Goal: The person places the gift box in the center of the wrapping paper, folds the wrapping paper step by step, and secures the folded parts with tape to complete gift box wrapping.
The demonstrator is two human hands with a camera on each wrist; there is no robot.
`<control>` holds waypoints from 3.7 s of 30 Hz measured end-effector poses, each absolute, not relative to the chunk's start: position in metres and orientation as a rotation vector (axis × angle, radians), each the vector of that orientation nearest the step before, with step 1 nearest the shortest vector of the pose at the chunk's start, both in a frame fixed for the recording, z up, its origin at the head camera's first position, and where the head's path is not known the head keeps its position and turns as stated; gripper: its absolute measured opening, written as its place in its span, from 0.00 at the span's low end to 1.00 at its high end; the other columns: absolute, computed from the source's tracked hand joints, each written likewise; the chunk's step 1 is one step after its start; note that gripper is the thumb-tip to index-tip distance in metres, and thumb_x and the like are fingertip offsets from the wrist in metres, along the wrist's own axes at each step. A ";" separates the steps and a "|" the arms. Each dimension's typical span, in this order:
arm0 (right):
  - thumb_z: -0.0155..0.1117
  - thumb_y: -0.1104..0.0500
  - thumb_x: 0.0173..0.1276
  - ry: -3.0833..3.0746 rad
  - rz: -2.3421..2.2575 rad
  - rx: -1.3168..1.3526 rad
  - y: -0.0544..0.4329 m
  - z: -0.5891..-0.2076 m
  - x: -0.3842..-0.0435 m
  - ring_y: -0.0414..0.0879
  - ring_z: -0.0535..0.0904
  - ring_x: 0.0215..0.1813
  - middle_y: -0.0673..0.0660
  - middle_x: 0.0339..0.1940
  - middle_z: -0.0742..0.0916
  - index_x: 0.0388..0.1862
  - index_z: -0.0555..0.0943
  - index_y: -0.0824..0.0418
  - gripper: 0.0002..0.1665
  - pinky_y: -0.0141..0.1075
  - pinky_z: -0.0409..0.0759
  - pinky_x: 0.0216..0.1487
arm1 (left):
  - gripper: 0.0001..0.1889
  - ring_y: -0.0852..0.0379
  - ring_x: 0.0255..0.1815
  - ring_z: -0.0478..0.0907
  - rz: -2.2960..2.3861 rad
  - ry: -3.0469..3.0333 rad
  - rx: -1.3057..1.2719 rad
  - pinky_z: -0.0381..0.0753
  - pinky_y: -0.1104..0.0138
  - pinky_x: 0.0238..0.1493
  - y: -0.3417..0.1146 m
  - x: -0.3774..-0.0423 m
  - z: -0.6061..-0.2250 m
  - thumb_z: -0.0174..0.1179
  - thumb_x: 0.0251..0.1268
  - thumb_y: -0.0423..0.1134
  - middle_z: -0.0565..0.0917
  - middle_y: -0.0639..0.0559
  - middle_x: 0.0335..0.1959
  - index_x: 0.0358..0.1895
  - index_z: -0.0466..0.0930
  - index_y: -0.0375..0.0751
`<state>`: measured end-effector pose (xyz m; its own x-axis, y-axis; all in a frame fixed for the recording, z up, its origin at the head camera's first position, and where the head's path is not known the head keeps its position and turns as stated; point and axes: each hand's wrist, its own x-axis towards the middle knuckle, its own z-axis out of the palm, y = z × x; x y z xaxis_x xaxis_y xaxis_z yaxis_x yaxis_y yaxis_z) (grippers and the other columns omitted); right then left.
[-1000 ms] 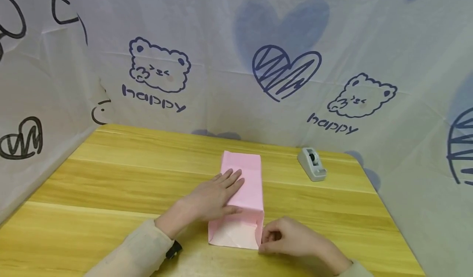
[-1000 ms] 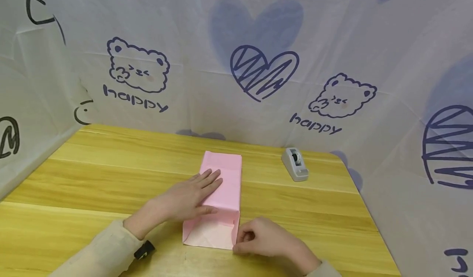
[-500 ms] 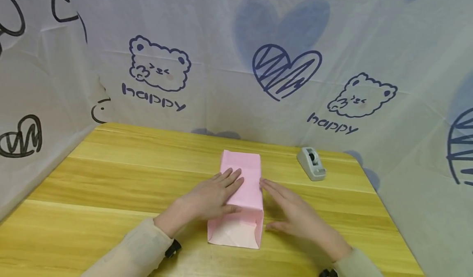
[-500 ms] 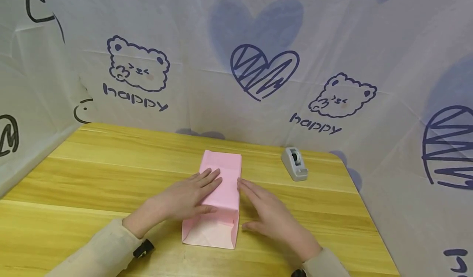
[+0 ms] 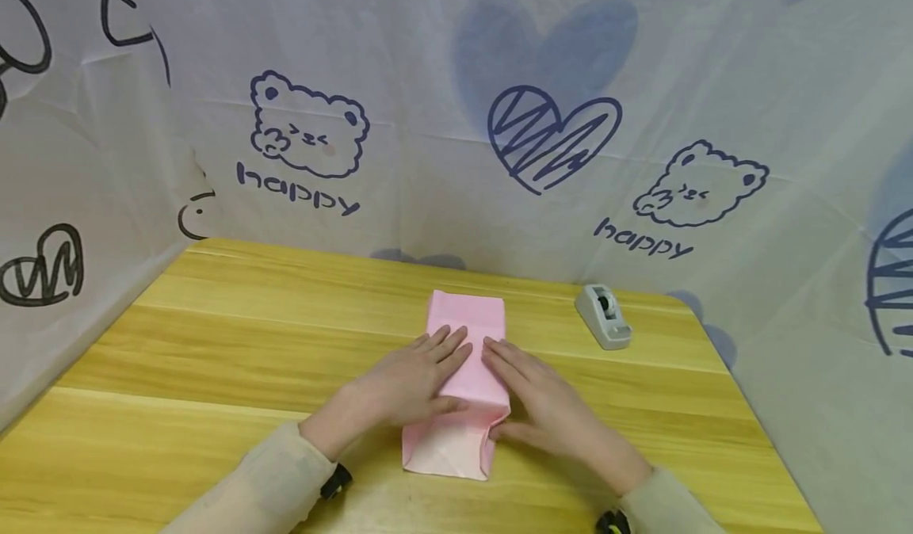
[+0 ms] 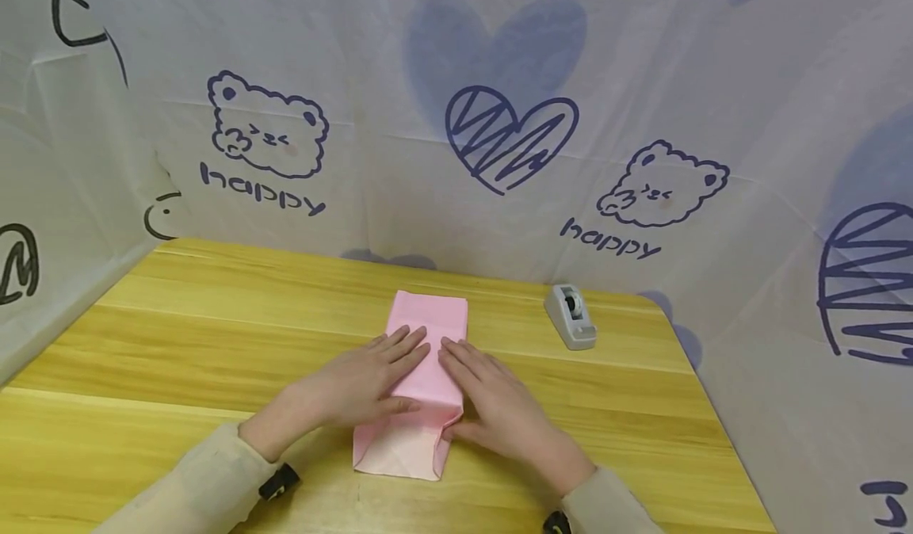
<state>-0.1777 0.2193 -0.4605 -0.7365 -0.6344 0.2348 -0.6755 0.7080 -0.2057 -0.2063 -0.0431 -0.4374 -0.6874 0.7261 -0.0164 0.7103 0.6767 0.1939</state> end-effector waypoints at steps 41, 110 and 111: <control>0.83 0.48 0.57 -2.883 0.611 0.924 0.198 -0.457 -0.185 0.58 0.55 0.84 0.58 0.84 0.64 0.83 0.62 0.62 0.61 0.58 0.58 0.81 | 0.52 0.36 0.76 0.64 -0.271 3.074 1.347 0.70 0.44 0.74 -0.026 -0.203 -0.455 0.69 0.58 0.69 0.65 0.36 0.77 0.76 0.64 0.34; 0.85 0.48 0.53 -2.857 0.634 0.906 0.210 -0.449 -0.183 0.57 0.62 0.82 0.56 0.81 0.71 0.75 0.73 0.66 0.54 0.54 0.62 0.80 | 0.47 0.38 0.75 0.65 -0.286 3.126 1.358 0.71 0.45 0.73 -0.025 -0.202 -0.458 0.60 0.66 0.70 0.66 0.38 0.76 0.75 0.65 0.35; 0.85 0.48 0.54 -2.850 0.629 0.911 0.211 -0.450 -0.182 0.58 0.63 0.81 0.57 0.80 0.71 0.76 0.72 0.65 0.54 0.55 0.62 0.80 | 0.47 0.38 0.75 0.65 -0.276 3.126 1.358 0.71 0.45 0.73 -0.024 -0.203 -0.458 0.60 0.65 0.70 0.66 0.38 0.76 0.75 0.65 0.35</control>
<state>-0.1817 0.2113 -0.4495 -0.8193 -0.5371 0.2006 -0.5717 0.7382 -0.3581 -0.2026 -0.0245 -0.4582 -0.6523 0.7343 0.1877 0.6900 0.6778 -0.2539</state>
